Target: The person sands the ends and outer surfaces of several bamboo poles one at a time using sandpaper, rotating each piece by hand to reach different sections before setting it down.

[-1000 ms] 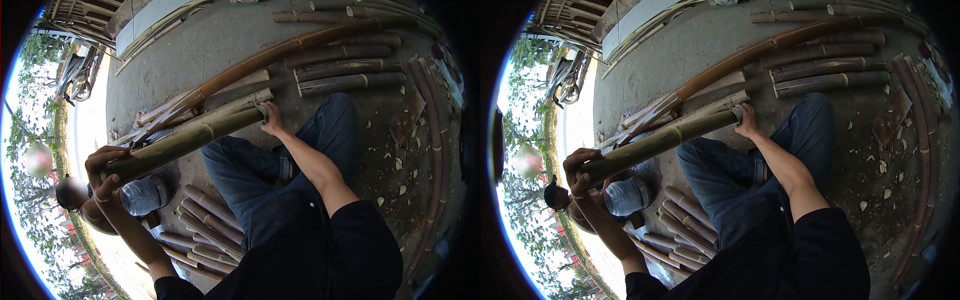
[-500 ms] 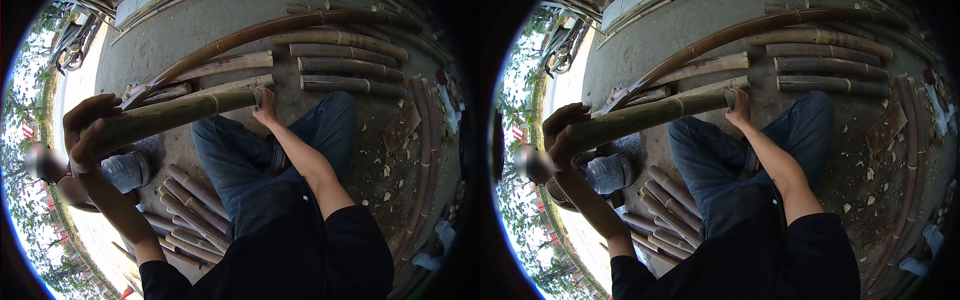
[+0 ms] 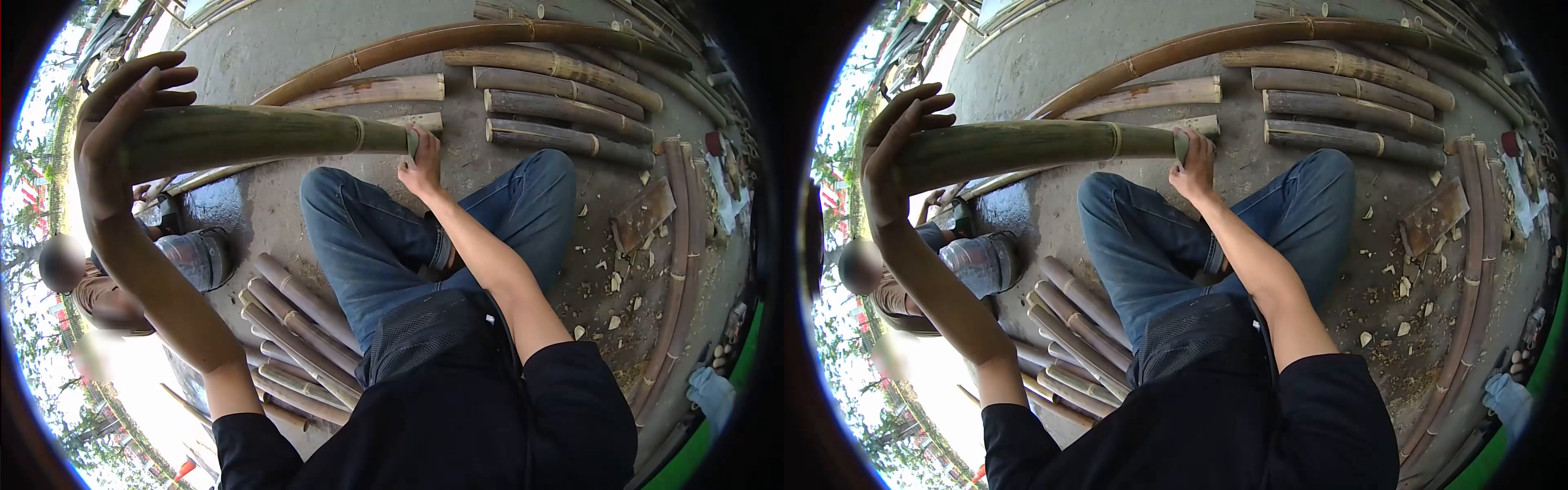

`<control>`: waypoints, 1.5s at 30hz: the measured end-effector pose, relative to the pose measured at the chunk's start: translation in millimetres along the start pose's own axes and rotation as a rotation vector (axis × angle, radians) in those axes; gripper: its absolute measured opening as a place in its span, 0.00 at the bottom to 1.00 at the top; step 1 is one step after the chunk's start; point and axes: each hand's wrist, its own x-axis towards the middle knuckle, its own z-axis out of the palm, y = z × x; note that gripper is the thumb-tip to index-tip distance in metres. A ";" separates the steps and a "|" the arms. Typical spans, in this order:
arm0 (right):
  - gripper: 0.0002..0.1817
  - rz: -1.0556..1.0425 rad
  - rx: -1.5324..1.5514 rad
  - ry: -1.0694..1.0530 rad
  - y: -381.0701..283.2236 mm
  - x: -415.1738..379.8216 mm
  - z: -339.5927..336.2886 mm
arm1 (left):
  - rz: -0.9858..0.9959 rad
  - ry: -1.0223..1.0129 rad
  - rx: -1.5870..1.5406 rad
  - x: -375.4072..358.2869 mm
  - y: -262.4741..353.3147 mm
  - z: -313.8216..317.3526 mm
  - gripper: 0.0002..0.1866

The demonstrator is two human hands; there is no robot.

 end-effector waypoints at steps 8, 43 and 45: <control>0.39 -0.275 0.272 0.282 -158.7 78.9 -15.0 | 0.033 0.074 0.093 29.8 9.8 6.1 0.22; 0.65 0.139 0.006 -0.206 11.7 -14.2 24.5 | -0.027 -0.005 0.002 10.4 -69.1 -61.7 0.30; 0.63 -0.057 0.177 -0.147 -55.7 6.5 5.5 | -0.043 -0.012 0.005 11.6 -70.4 -63.6 0.30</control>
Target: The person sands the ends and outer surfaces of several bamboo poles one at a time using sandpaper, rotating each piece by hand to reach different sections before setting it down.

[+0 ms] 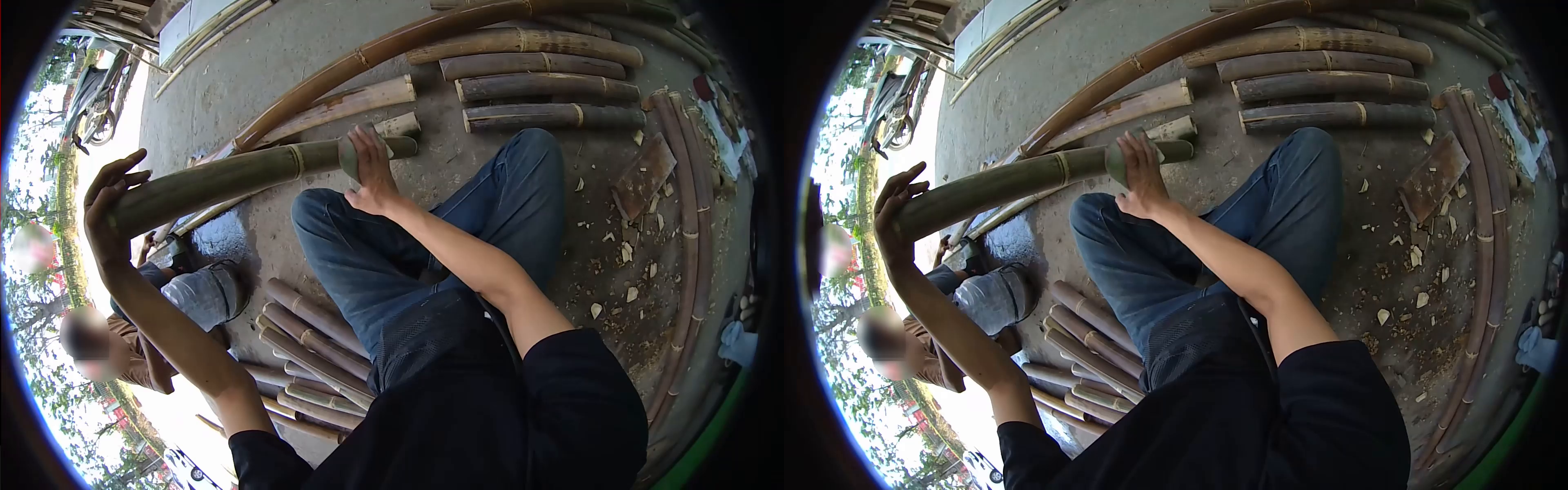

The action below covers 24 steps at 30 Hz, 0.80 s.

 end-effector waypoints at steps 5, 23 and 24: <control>0.58 -0.071 -0.019 0.078 -13.8 15.9 11.5 | -0.025 0.013 0.034 -1.2 4.8 1.5 0.28; 0.59 0.334 -0.178 -0.016 113.7 -30.3 0.6 | 0.106 -0.044 0.045 -4.4 9.8 1.8 0.26; 0.60 0.418 -0.123 -0.040 112.1 -31.1 2.6 | 0.089 -0.061 0.039 -1.1 7.1 -4.6 0.27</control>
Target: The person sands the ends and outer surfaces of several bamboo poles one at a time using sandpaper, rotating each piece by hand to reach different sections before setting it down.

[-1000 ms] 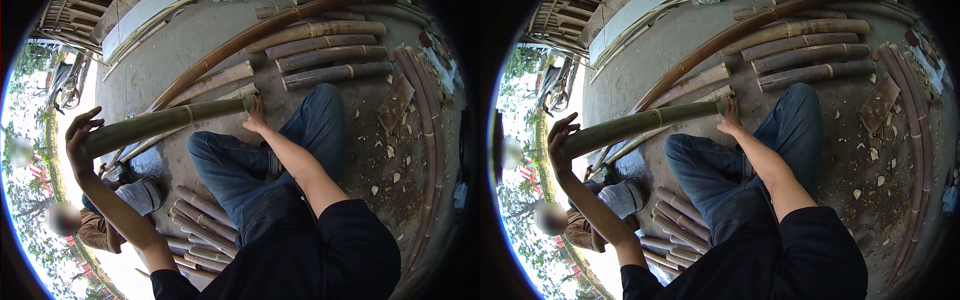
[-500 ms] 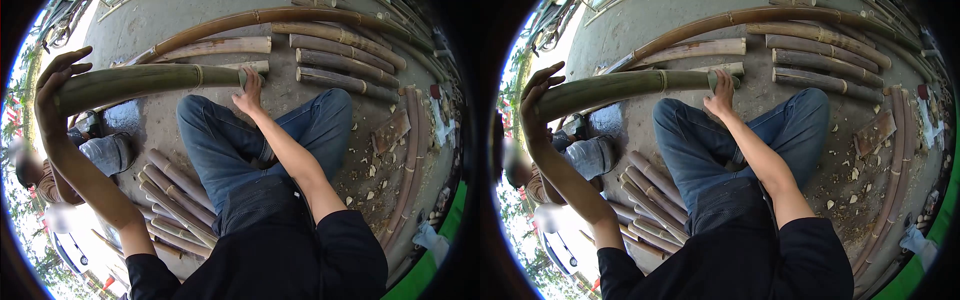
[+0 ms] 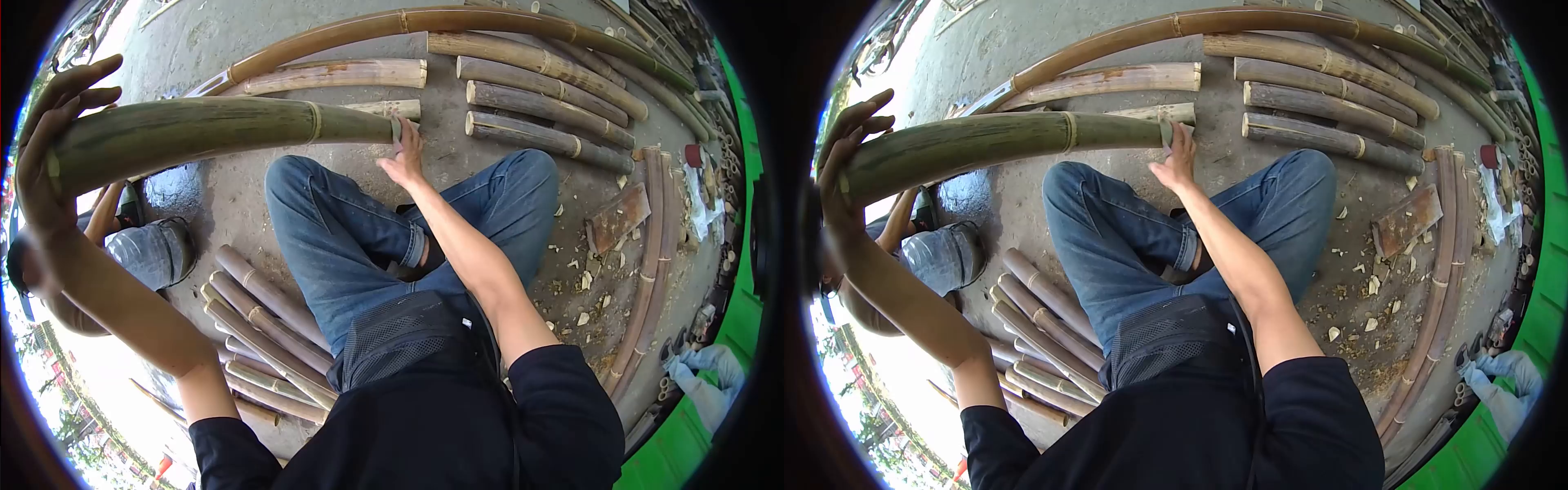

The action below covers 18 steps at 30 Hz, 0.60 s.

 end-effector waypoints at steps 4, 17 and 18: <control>0.53 -0.450 0.165 0.083 -168.9 2.5 -30.9 | 0.020 -0.011 0.109 13.2 7.3 -1.6 0.27; 0.49 -0.260 0.018 0.152 -60.2 3.1 -16.1 | 0.358 -0.220 0.513 24.4 0.3 -18.5 0.37; 0.48 -0.256 0.031 0.122 -48.4 5.4 -18.7 | 0.449 -0.195 0.499 28.0 9.5 -3.9 0.35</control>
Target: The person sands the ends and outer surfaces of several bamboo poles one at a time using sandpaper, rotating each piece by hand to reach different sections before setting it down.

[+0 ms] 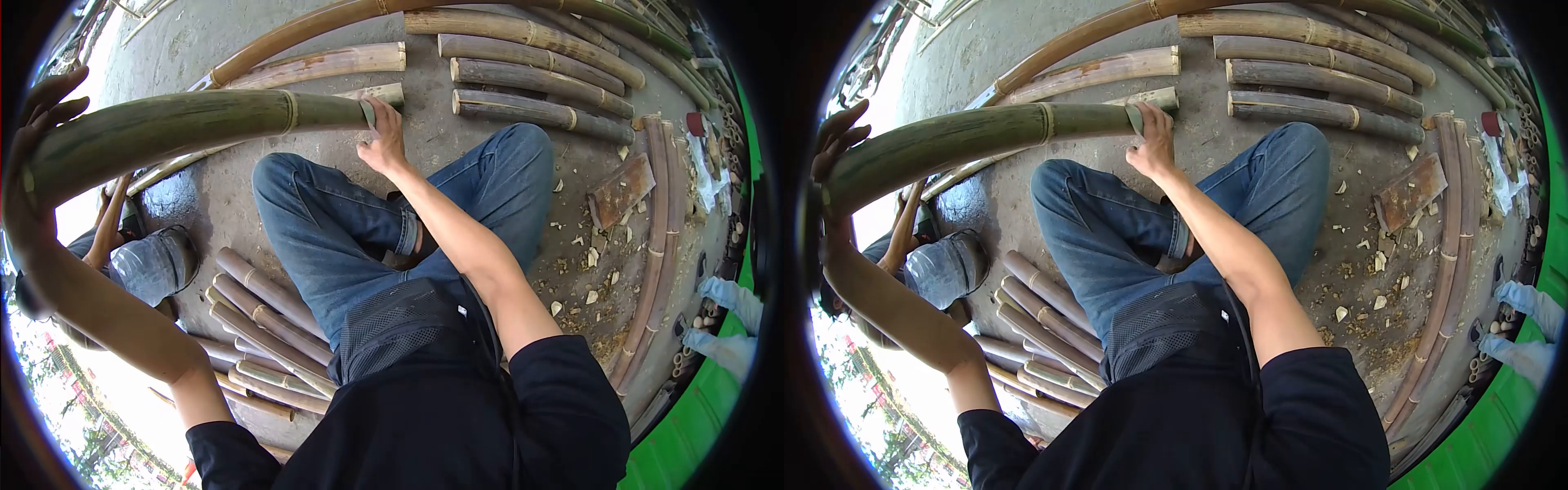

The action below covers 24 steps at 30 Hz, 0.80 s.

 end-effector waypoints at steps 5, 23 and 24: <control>0.44 -0.231 0.219 -0.020 -115.3 48.6 -22.0 | 0.303 0.191 -0.006 49.0 40.4 27.5 0.36; 0.68 0.198 -0.134 -0.188 44.3 -17.3 8.4 | -0.391 0.122 -0.544 66.9 15.7 0.1 0.26; 0.68 0.200 -0.132 -0.176 32.7 -13.1 12.0 | -0.397 0.149 -0.515 66.6 13.0 0.7 0.26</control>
